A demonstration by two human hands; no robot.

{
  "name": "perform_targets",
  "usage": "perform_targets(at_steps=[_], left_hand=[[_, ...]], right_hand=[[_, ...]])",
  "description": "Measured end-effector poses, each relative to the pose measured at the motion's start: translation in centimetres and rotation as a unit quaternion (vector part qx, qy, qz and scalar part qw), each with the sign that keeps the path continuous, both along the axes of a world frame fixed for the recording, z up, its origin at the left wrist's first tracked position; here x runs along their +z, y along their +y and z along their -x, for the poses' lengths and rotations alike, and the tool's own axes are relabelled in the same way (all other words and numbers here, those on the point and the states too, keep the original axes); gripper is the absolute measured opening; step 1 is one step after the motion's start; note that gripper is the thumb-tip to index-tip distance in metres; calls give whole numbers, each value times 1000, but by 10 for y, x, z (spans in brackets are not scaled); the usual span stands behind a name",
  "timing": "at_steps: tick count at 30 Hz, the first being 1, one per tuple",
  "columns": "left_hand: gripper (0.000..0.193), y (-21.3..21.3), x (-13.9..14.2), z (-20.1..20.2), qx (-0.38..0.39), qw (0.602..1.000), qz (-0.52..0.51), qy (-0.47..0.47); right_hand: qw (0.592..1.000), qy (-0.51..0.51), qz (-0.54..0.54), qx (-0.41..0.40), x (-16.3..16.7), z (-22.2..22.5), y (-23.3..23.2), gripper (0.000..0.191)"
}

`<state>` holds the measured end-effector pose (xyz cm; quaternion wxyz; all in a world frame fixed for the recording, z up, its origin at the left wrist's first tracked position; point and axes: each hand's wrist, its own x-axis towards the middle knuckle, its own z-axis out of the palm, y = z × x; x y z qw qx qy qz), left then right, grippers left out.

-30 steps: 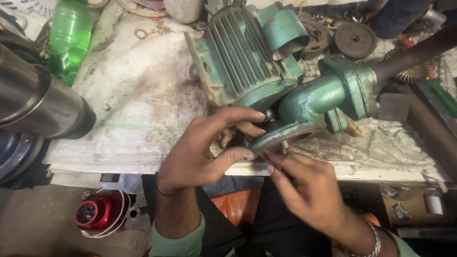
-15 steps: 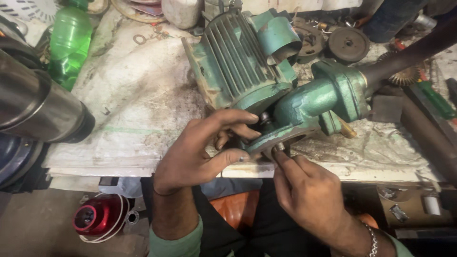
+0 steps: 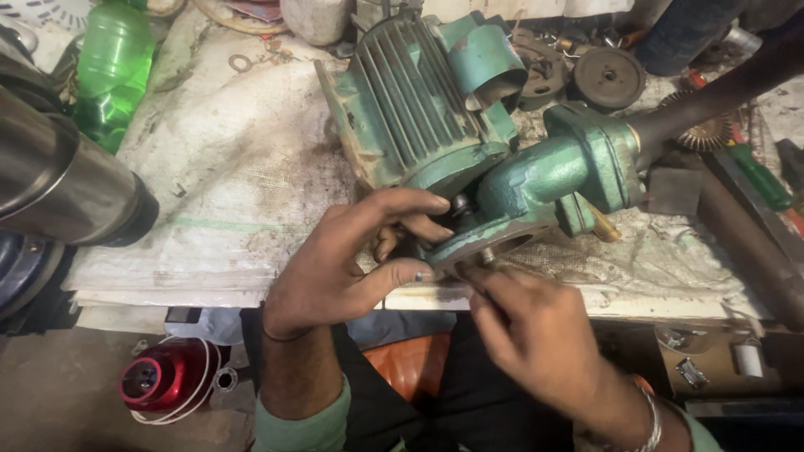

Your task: The person works on a green electric motor and pump assembly on a cluttered workbench, threading and tightening bolts into the pump flange by hand. They hold the flange steady with one hand while turning fasteners with the other, occasionally picking up a small block-shaped tool to tap or tighten a bolt, and continue fastening around the flange.

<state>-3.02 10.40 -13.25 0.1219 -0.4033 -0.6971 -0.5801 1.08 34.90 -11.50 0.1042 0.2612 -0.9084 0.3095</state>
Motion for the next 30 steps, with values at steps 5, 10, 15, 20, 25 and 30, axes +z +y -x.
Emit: perform_targets(at_steps=[5,10,15,20,25,30], left_hand=[[54,1,-6,2,6,1000,13,-3],[56,-4,-5,7,-6,1000,0,-3],[55,-3,-1,11,-1,1000,2,13],[57,-1,2,9,15,1000,19,-10],[57,4,0,8,4,1000,7,-4],[56,6,-8,9,4,1000,9,-12]], right_hand=[[999,-49,13,1,-1,1,2,30],[999,32,-23,6,-3,3,0,32],[997,-5,57,47,-7,5,0,29],[991,103,-84,13,-10,5,6,41],[999,-8,16,41,-8,5,12,37],[997,34,-60,32,-11,6,17,36]])
